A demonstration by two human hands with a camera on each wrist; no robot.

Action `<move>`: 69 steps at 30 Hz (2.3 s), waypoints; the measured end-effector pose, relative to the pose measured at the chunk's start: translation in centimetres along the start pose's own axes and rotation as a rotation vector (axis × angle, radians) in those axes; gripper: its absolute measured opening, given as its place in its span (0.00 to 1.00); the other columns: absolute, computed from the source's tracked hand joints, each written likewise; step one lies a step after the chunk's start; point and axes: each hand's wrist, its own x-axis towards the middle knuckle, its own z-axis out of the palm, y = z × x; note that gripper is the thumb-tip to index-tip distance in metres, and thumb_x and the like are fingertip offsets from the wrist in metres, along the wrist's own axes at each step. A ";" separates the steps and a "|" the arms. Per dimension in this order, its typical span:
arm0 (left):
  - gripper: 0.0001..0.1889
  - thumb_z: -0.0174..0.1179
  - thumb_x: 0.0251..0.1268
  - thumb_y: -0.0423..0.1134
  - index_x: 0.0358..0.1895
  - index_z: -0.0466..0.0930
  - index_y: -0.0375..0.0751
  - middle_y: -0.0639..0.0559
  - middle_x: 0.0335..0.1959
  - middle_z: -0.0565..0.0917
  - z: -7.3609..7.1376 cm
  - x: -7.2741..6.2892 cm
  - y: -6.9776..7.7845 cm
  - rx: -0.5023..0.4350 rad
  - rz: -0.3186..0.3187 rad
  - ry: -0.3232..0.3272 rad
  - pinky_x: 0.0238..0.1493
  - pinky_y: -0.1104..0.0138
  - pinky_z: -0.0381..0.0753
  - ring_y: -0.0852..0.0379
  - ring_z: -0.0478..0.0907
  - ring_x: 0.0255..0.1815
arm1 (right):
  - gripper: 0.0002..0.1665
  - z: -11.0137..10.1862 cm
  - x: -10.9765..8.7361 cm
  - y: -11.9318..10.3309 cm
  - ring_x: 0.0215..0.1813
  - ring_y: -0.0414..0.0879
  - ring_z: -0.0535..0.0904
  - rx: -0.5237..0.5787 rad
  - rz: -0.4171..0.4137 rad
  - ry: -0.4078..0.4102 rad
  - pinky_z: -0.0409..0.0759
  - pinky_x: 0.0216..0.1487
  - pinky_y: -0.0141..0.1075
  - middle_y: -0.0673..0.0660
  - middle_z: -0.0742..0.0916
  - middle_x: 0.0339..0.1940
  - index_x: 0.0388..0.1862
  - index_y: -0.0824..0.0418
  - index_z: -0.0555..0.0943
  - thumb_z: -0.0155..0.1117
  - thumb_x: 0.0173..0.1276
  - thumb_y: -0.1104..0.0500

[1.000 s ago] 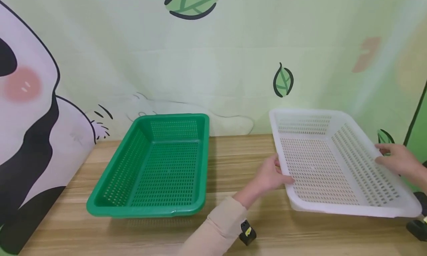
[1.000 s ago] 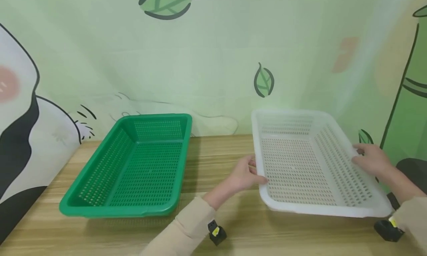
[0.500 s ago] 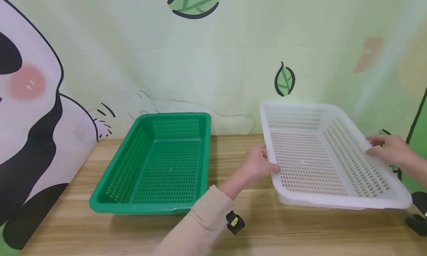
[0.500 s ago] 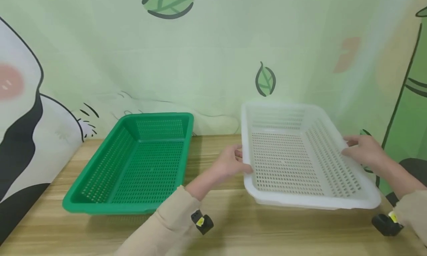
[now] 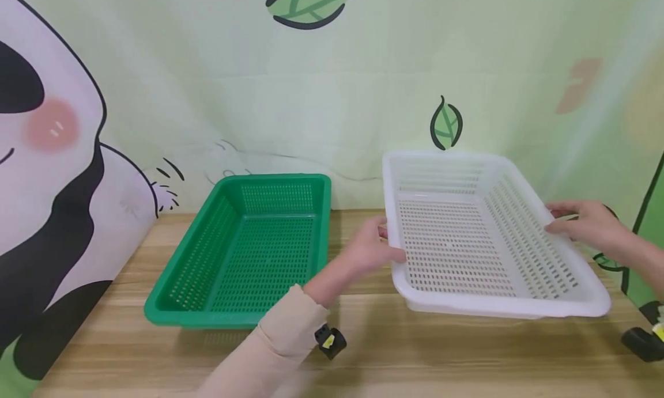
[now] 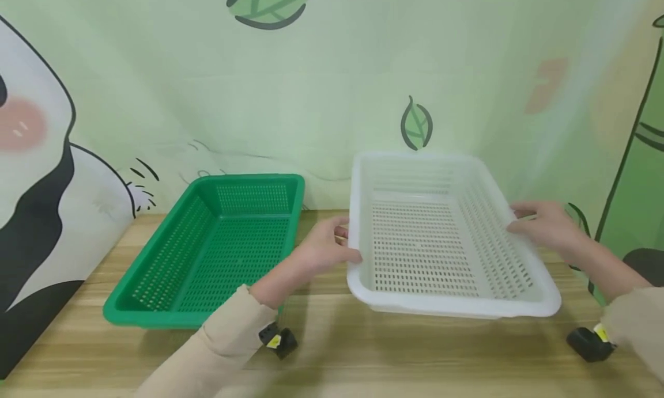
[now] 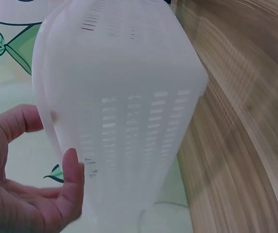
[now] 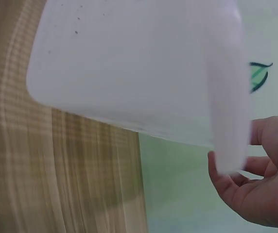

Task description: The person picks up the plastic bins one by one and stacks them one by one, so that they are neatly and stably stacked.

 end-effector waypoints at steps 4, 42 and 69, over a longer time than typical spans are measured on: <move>0.32 0.62 0.45 0.23 0.59 0.65 0.30 0.42 0.39 0.76 -1.0 -0.4 -0.3 0.005 -0.031 0.035 0.36 0.62 0.80 0.52 0.76 0.35 | 0.36 0.6 -0.1 -0.9 0.42 0.54 0.78 0.019 -0.041 -0.019 0.76 0.32 0.33 0.78 0.68 0.55 0.63 0.81 0.54 0.54 0.66 0.59; 0.33 0.58 0.48 0.29 0.63 0.62 0.37 0.41 0.51 0.74 -13.5 -4.6 0.6 0.137 -0.016 0.078 0.46 0.58 0.76 0.47 0.74 0.48 | 0.39 2.6 0.8 -12.0 0.47 0.45 0.75 0.331 0.018 -0.004 0.73 0.48 0.36 0.65 0.70 0.62 0.70 0.65 0.54 0.55 0.66 0.50; 0.35 0.60 0.52 0.33 0.66 0.58 0.38 0.41 0.57 0.70 -20.8 -7.9 -1.2 0.208 0.002 0.113 0.45 0.63 0.76 0.47 0.70 0.48 | 0.38 5.8 0.3 -18.9 0.50 0.53 0.75 0.617 -0.049 -0.046 0.60 0.65 0.47 0.61 0.67 0.66 0.70 0.65 0.54 0.54 0.62 0.65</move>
